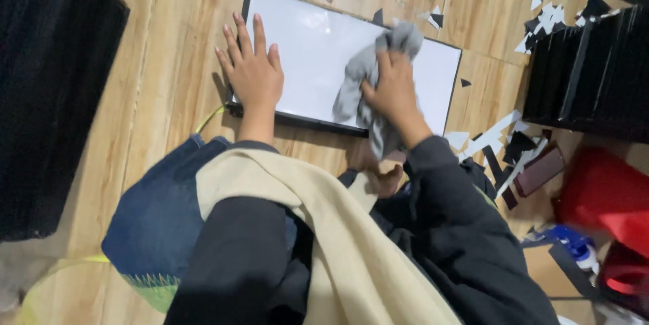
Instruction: The person sits on the floor and assembles picture frames by placing white paper sheets into black frames. They wipe the paper with a gray cloth, smooth it down, and then place a brown backing board with white strips into the frame. This process is repeated for multiple frames.
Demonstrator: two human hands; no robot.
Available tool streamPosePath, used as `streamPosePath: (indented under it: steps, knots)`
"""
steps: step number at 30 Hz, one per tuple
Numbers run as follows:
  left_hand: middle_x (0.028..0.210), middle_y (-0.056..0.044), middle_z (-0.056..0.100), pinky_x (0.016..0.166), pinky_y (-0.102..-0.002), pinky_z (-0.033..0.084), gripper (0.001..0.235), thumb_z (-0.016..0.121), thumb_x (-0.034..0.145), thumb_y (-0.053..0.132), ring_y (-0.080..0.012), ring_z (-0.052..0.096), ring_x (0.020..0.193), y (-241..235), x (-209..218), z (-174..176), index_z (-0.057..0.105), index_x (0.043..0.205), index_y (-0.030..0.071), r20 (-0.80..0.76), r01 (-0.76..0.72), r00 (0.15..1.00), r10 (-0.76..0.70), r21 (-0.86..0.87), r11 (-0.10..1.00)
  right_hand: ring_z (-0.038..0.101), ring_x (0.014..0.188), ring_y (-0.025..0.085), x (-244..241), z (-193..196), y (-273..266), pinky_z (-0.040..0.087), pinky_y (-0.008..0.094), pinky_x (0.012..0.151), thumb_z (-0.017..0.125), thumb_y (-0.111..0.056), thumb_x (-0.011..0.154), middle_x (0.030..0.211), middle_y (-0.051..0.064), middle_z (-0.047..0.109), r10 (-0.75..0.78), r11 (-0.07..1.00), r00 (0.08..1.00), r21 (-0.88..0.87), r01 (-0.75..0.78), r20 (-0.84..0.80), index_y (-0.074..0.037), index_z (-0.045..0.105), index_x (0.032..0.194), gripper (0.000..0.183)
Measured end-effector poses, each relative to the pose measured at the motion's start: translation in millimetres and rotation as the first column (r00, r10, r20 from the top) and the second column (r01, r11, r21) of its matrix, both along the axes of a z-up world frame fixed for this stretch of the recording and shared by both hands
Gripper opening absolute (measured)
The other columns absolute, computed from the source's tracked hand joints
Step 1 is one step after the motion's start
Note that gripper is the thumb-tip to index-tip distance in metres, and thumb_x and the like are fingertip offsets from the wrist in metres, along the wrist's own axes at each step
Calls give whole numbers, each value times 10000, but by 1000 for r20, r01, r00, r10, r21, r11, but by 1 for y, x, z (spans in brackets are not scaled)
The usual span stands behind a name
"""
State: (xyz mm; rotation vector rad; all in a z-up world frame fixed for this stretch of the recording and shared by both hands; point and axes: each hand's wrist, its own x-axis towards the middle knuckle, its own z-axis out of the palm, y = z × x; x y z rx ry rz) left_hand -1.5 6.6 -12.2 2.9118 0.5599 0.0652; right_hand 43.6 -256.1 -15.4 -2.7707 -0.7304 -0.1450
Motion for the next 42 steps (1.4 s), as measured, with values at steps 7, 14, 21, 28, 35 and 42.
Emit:
streamPosePath:
  steps: [7, 14, 21, 28, 35, 42]
  knots:
    - [1535, -85, 57, 1118, -536, 189, 519, 323, 1083, 423, -324, 148, 1420, -1, -4, 7, 127, 1520, 222, -51, 3, 999, -2, 9, 1000, 466, 982, 369, -132, 35, -11, 381, 452, 872, 660, -262, 681, 1137, 196, 550, 87, 996, 921, 0, -94, -381, -40, 480, 1256, 642]
    - [1532, -82, 90, 1093, -541, 216, 526, 343, 1061, 428, -325, 174, 1406, -1, -4, -1, 163, 1513, 229, -11, -4, 1000, 4, 8, 1000, 363, 1244, 446, -97, 23, 15, 303, 557, 1056, 699, -162, 740, 1324, 280, 400, 176, 977, 970, 148, -152, -166, -60, 308, 1399, 773]
    - [1526, -81, 122, 1077, -544, 244, 566, 432, 1016, 450, -327, 232, 1391, -5, -8, -13, 238, 1502, 235, 42, -16, 999, 13, 55, 998, 450, 1065, 445, 22, -15, 45, 358, 499, 941, 639, -289, 740, 1151, 282, 480, 49, 999, 997, 11, -50, 66, 45, 426, 1246, 643]
    - [1530, -67, 98, 1078, -535, 262, 543, 362, 1055, 471, -321, 223, 1396, -3, -1, -9, 183, 1514, 243, 27, -17, 1000, 15, 71, 997, 430, 1031, 422, -37, 2, 35, 364, 494, 930, 639, -300, 713, 1135, 268, 468, 77, 997, 994, 3, -77, -76, 22, 453, 1260, 661]
    - [1537, -64, 57, 1100, -527, 206, 542, 300, 1055, 464, -318, 167, 1411, 0, 0, 2, 132, 1518, 236, -23, -14, 1000, 14, -11, 1000, 500, 1005, 368, -117, 59, 28, 412, 478, 798, 552, -262, 708, 1087, 192, 598, 105, 994, 843, 60, -87, -527, -58, 483, 1265, 598]
    - [1530, -77, 114, 1072, -522, 267, 556, 355, 1033, 472, -312, 219, 1392, -3, 0, -14, 198, 1509, 232, 75, -26, 997, 20, 88, 996, 399, 1210, 454, -45, -22, 64, 321, 515, 1025, 688, -255, 742, 1325, 298, 408, 274, 961, 955, 80, -266, -110, -11, 334, 1378, 767]
